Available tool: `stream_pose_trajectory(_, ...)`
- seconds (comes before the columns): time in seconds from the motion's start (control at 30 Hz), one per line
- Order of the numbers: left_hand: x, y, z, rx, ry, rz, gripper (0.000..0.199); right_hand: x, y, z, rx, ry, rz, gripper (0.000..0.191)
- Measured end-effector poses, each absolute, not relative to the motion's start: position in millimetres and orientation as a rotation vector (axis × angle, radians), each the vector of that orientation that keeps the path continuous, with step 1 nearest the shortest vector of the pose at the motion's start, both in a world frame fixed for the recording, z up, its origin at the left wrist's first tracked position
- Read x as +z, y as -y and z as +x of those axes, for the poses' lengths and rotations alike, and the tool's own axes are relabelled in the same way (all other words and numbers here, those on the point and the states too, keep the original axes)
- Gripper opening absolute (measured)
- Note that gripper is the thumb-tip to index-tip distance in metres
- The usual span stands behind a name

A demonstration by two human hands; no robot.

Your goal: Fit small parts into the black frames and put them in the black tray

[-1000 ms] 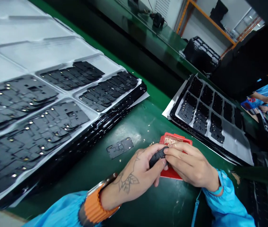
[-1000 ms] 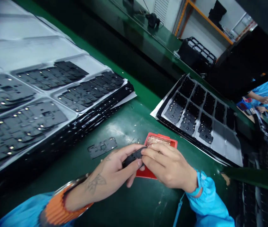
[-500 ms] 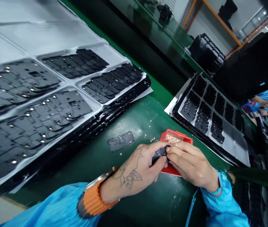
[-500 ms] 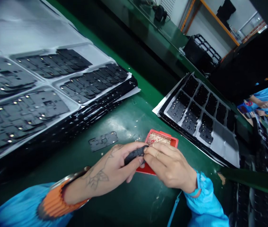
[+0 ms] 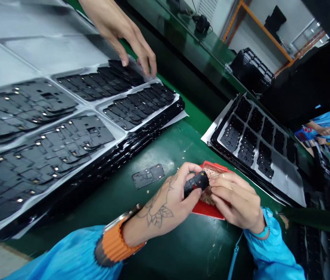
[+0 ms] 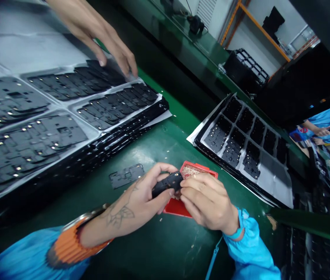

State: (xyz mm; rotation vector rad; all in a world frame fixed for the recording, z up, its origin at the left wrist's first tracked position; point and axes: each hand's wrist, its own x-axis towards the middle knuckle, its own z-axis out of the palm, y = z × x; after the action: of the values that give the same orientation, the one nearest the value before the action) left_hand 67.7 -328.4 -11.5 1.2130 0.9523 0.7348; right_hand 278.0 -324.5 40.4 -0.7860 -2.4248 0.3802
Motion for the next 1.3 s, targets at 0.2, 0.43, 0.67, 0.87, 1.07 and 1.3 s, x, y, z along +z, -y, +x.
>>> stream_pose_trajectory(0.2,-15.8,330.7,70.0,0.798,-0.928,1.27,0.028,34.6,331.7,273.7,0.371,2.235,-0.923,0.03)
stream_pose_trajectory(0.43,-20.6,330.0,71.2,0.786,-1.002,1.27,0.028,46.8,328.8,289.3,0.47,2.366,-1.086,0.037)
stream_pose_trajectory(0.67,-20.3,327.9,71.5,0.804,-1.058,1.312,0.03,52.4,322.3,295.0,0.681,2.536,-1.103,0.03)
stream_pose_trajectory(0.87,-19.2,331.8,75.5,0.84,-1.001,1.369,0.033,38.4,327.4,275.7,0.531,2.463,-0.914,0.025)
stream_pose_trajectory(1.07,-21.6,337.0,77.0,0.799,-0.968,1.271,0.043,21.0,333.6,266.8,0.457,2.553,-0.82,0.024)
stream_pose_trajectory(1.3,-23.2,337.9,78.4,0.773,-1.016,1.335,0.046,22.3,335.8,266.8,0.457,2.579,-0.834,0.02)
